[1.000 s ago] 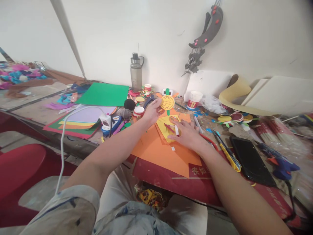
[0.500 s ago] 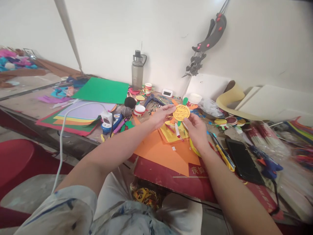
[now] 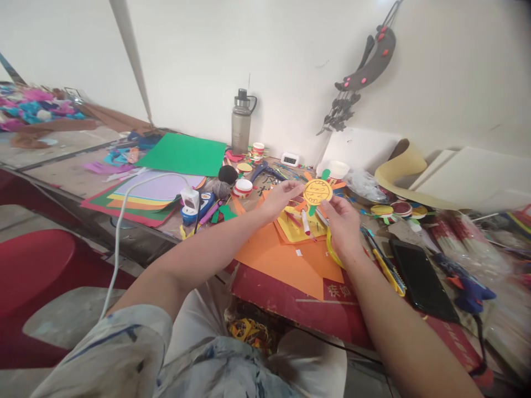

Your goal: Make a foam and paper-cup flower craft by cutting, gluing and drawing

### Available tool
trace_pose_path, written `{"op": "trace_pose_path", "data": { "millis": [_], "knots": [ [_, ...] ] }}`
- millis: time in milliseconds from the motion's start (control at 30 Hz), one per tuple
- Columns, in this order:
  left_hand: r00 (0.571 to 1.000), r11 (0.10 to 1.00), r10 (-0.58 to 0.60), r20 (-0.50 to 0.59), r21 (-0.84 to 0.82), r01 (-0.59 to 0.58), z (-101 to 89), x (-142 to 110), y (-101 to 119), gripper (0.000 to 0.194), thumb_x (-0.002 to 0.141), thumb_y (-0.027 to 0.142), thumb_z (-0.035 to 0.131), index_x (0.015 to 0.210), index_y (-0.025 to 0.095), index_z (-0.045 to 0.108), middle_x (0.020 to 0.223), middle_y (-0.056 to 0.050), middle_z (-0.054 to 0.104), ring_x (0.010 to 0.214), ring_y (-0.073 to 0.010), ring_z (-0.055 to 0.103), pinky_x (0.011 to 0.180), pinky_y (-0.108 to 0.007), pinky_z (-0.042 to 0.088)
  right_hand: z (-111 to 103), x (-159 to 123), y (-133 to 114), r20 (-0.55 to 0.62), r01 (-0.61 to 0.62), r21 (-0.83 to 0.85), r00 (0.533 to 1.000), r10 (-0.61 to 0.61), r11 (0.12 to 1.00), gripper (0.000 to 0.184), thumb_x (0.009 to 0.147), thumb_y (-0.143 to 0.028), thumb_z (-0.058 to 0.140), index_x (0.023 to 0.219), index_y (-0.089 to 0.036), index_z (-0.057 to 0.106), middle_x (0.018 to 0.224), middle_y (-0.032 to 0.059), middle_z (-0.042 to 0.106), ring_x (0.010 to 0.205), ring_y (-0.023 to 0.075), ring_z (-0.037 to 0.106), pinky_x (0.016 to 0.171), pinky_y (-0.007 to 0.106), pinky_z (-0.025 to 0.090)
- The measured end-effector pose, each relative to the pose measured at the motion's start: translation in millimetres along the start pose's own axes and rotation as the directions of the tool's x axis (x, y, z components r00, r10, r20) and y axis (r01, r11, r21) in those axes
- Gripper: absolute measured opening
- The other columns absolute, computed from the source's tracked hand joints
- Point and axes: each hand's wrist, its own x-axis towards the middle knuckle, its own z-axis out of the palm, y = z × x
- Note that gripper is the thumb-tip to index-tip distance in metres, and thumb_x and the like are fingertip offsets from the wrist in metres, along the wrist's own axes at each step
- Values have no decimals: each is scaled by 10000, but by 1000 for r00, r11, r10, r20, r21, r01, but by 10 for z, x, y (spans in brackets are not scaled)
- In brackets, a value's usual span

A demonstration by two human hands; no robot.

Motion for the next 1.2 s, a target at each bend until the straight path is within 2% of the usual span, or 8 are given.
{"op": "trace_pose_path", "data": {
  "millis": [167, 400, 567, 733, 833, 933, 1100, 1200],
  "knots": [
    [989, 982, 146, -10, 118, -144, 65, -48, -58, 421, 775, 332, 964, 1036, 166, 678, 1064, -46, 733, 937, -140, 673, 874, -289, 510, -10, -11, -35, 25, 98, -147, 995, -95, 984, 441, 785, -553, 774, 1043, -202, 706, 961, 50, 792, 832, 197, 688, 832, 383, 570],
    [988, 956, 135, 77, 252, -150, 185, -91, -30, 876, 523, 406, 1081, 1227, 174, 614, 1259, -126, 729, 1139, -244, 684, 986, -364, 536, -21, -46, -103, 79, 288, -461, 955, -285, 839, 374, 867, -513, 670, 1070, -201, 705, 952, 74, 770, 782, 209, 635, 787, 388, 535],
    [997, 967, 50, 59, 249, -63, 287, -133, 1, 889, 555, 456, 1061, 1248, 168, 586, 1299, -143, 716, 1127, -242, 690, 970, -373, 552, -3, -55, -98, 123, 399, -516, 910, -396, 758, 244, 901, -425, 614, 1027, -223, 671, 962, 78, 752, 791, 216, 625, 806, 401, 540],
    [995, 952, 59, 78, 294, -79, 253, -30, 88, 776, 596, 401, 1045, 1193, 157, 613, 1200, -120, 743, 1024, -204, 704, 895, -340, 561, 10, -49, -120, 170, 411, -491, 910, -378, 768, 291, 884, -432, 699, 1086, -229, 652, 980, 61, 718, 775, 210, 594, 815, 411, 551],
    [981, 861, 180, 69, 471, -191, 106, 186, 276, 634, 664, 383, 1010, 1138, 150, 660, 1169, -109, 775, 1001, -199, 716, 896, -327, 557, 13, -45, -118, 183, 397, -475, 918, -353, 785, 361, 868, -444, 735, 1138, -219, 652, 987, 60, 699, 807, 217, 602, 836, 421, 557],
    [953, 683, 300, -40, 706, -185, -166, 482, 576, 622, 685, 417, 996, 1161, 161, 688, 1143, -98, 797, 1048, -230, 729, 912, -330, 556, 14, -52, -109, 191, 396, -462, 918, -347, 794, 349, 882, -431, 714, 1153, -222, 647, 1015, 70, 695, 844, 224, 609, 850, 425, 563],
    [884, 361, 423, -199, 932, 37, -755, 919, 1086, 574, 705, 484, 966, 1121, 170, 726, 1095, -84, 785, 1071, -260, 710, 950, -355, 526, 16, -76, -100, 222, 402, -451, 915, -336, 797, 320, 892, -412, 697, 1150, -228, 651, 1008, 63, 693, 839, 226, 619, 868, 446, 564],
    [879, 383, 375, -295, 912, 142, -1003, 1064, 1250, 459, 717, 550, 956, 815, 189, 690, 798, -59, 705, 939, -254, 692, 888, -368, 523, 20, -86, -81, 256, 399, -455, 915, -312, 796, 323, 902, -428, 681, 1155, -228, 659, 1005, 67, 697, 818, 226, 619, 851, 453, 565]
  ]
}}
